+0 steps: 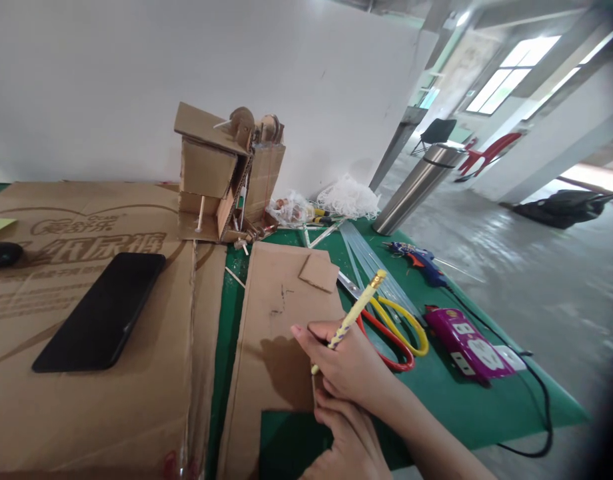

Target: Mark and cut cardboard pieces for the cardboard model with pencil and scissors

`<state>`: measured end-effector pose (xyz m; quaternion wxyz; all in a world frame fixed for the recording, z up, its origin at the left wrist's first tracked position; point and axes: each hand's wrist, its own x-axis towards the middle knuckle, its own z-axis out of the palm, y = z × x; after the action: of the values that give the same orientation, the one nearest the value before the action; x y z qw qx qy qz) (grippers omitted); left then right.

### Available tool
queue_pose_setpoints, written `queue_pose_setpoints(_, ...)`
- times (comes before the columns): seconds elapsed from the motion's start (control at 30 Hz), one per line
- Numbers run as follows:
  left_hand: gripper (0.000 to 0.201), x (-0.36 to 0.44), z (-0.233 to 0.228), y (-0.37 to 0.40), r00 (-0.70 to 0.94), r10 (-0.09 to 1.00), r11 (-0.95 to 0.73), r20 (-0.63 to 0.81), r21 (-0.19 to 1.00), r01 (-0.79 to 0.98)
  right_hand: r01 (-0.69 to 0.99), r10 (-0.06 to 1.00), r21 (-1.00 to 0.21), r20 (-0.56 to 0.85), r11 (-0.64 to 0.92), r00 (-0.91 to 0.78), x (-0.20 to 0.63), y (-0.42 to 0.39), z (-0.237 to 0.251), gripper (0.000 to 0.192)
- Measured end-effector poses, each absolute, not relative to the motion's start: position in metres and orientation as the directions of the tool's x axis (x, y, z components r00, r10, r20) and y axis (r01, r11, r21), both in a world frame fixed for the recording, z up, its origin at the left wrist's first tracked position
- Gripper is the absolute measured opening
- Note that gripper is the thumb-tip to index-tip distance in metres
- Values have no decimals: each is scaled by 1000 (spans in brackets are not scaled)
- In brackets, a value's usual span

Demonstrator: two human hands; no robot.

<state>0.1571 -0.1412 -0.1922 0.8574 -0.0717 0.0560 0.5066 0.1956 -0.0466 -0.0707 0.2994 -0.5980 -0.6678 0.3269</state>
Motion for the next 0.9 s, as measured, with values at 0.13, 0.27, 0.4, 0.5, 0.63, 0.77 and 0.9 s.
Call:
queue_pose_setpoints(0.13, 37, 145, -172, -137, 721, 688, 315, -85, -860, -402, 618, 995, -780, 72, 96, -64, 195, -46, -69, 48)
queue_pose_setpoints(0.27, 20, 122, -147, -132, 826, 484, -362, 288, -794, 489, 620, 986, -775, 22, 122, -167, 195, -48, -67, 49)
queue_pose_setpoints(0.4, 15, 112, -137, -128, 761, 522, -526, 384, -558, 642, 644, 990, -753, 89, 136, -105, 195, -48, -69, 49)
queue_pose_setpoints(0.5, 14, 113, -138, -129, 745, 527, -547, 408, -508, 665, 647, 989, -748, 101, 150, -112, 195, -48, -68, 48)
queue_pose_setpoints(0.63, 16, 113, -140, -130, 735, 536, -527, 416, -515, 676, 628, 981, -763, 39, 151, -189, 195, -49, -67, 49)
queue_pose_setpoints(0.77, 17, 113, -139, -129, 754, 525, -531, 395, -540, 653, 639, 991, -758, 124, 129, -53, 195, -47, -69, 48)
queue_pose_setpoints(0.9, 16, 113, -135, -127, 755, 516, -529, 406, -542, 653, 637, 990, -758, 101, 142, -101, 195, -47, -72, 49)
